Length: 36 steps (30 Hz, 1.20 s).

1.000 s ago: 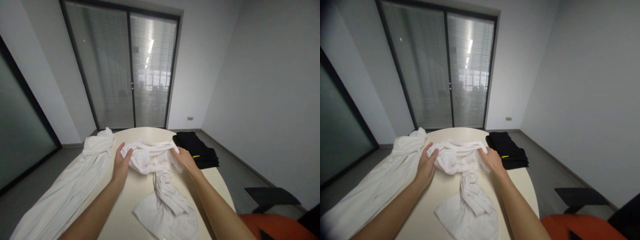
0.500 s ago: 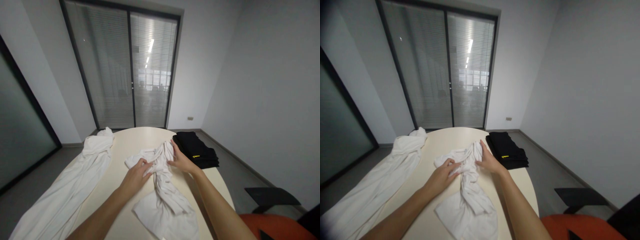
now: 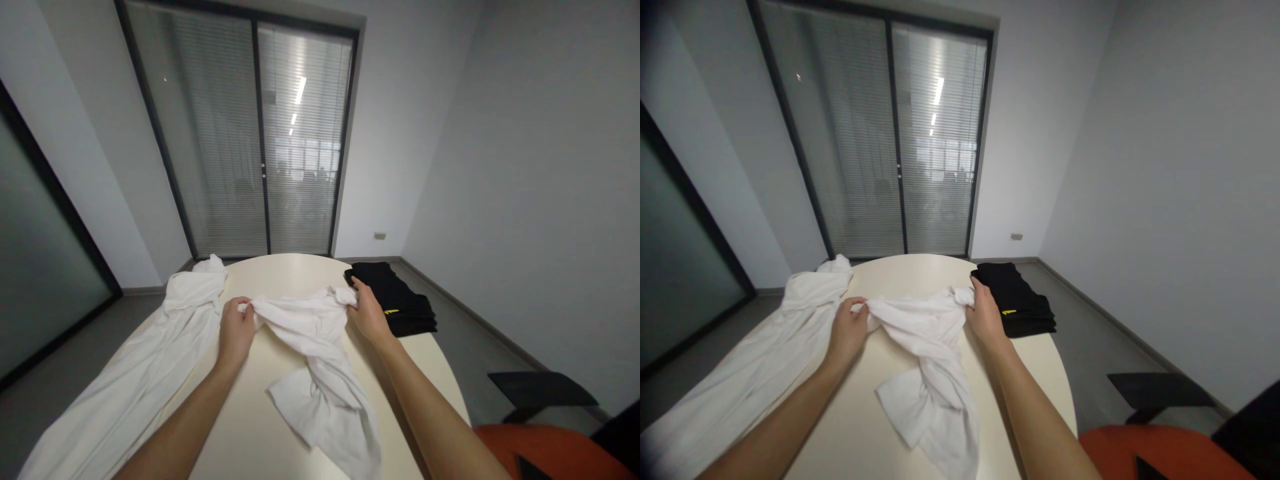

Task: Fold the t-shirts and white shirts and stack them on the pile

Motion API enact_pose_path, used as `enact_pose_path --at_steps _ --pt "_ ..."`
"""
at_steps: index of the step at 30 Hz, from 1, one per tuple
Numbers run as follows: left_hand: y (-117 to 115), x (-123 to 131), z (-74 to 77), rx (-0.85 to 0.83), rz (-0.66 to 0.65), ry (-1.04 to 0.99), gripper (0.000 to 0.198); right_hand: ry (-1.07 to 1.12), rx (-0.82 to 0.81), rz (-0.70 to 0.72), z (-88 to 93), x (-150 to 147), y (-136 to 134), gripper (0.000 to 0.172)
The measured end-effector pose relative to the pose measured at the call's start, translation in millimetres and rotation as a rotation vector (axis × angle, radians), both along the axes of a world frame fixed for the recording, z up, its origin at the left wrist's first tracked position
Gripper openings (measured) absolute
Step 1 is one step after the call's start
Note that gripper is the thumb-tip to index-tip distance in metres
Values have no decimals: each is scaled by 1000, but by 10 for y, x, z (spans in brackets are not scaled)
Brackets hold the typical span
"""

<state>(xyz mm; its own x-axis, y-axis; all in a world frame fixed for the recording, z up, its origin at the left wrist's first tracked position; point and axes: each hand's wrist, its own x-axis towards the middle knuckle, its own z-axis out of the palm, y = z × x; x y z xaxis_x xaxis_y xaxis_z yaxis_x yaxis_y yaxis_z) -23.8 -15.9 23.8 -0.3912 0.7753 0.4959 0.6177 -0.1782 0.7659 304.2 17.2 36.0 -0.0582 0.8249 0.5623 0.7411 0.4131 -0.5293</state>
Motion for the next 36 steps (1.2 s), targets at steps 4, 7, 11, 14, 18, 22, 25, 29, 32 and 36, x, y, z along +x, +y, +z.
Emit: enact_pose_path --at_steps 4,7,11,14,18,22,25,29,32,36 --pt "4 -25 82 156 164 -25 20 -53 108 -57 58 -19 -18 55" --pt "-167 157 198 177 15 122 22 -163 -63 -80 119 -87 -88 24" --pt "-461 418 290 -66 -642 346 29 -227 -332 -66 112 -177 -168 23" --pt "-577 508 274 -139 -973 535 28 -257 -336 66 33 -227 -177 32" --pt "-493 475 201 -145 -849 473 29 -231 -317 83 -51 -255 -134 28" --pt "-271 311 151 -90 -494 64 30 -100 -174 -25 -41 -172 -56 27" --pt "-128 173 122 -87 -309 -305 28 87 -62 -115 -39 -82 20 23" --pt "-23 74 78 -100 -140 -482 30 244 14 18 -69 -77 65 25" --pt "-21 84 81 -52 -73 -347 30 112 -58 158 -44 -150 3 21" --pt "-146 176 145 -2 4 187 31 -196 -142 437 17 -248 -134 24"
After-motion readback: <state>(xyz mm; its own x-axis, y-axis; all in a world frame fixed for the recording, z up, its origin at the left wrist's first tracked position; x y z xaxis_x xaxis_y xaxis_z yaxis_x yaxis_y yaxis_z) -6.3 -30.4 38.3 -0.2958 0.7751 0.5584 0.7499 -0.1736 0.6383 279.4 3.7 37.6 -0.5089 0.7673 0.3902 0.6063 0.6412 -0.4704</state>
